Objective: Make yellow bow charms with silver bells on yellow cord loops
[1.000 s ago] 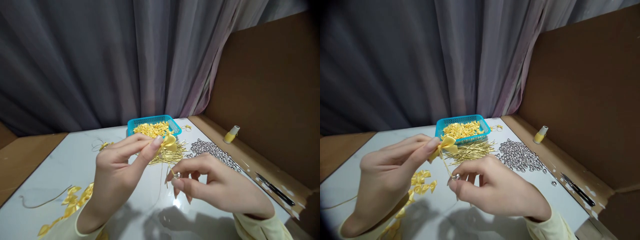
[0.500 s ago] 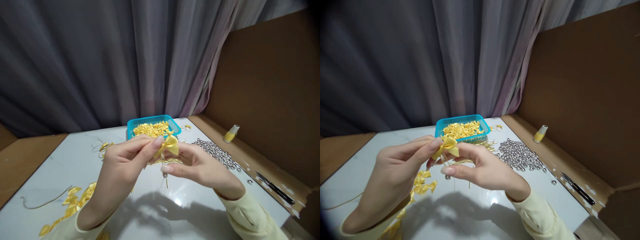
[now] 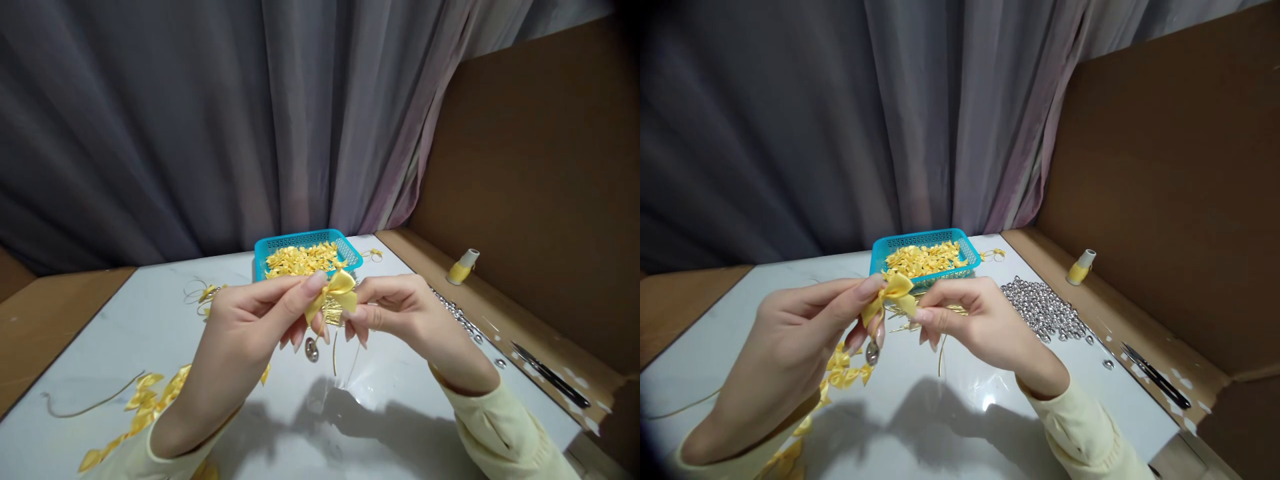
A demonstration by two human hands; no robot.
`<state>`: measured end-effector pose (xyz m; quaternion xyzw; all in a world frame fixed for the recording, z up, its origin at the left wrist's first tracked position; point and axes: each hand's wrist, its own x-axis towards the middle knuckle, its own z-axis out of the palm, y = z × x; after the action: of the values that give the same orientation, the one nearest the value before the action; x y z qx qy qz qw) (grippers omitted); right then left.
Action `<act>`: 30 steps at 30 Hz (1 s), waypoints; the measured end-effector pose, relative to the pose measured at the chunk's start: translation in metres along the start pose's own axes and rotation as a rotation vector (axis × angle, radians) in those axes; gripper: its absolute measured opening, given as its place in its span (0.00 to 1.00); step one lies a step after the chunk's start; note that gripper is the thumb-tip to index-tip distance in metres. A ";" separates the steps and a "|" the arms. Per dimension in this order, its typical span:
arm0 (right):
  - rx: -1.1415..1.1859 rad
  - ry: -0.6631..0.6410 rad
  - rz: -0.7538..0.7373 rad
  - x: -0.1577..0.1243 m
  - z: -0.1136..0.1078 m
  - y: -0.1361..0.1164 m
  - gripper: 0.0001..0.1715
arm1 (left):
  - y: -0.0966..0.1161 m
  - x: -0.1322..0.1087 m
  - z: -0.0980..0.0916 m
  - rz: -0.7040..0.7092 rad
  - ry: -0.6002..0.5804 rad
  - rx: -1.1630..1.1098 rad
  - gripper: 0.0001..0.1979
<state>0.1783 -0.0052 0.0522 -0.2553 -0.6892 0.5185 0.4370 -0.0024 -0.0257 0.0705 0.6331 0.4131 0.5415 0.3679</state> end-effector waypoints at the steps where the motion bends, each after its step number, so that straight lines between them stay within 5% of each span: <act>1: -0.027 0.025 -0.022 -0.001 -0.001 -0.001 0.13 | 0.000 0.000 0.000 -0.012 -0.003 0.003 0.16; 6: -0.184 0.063 -0.082 -0.001 -0.003 0.002 0.12 | 0.002 -0.002 -0.003 -0.010 -0.078 0.074 0.17; 24: -0.242 -0.080 0.166 0.030 -0.001 0.052 0.15 | 0.009 -0.009 -0.004 0.108 0.045 0.083 0.12; 30: -0.282 -0.102 0.164 0.033 0.009 0.064 0.15 | 0.005 -0.007 -0.007 0.091 -0.046 0.189 0.15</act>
<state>0.1475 0.0378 0.0030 -0.3427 -0.7533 0.4629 0.3175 -0.0098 -0.0340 0.0731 0.6954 0.4244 0.5016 0.2909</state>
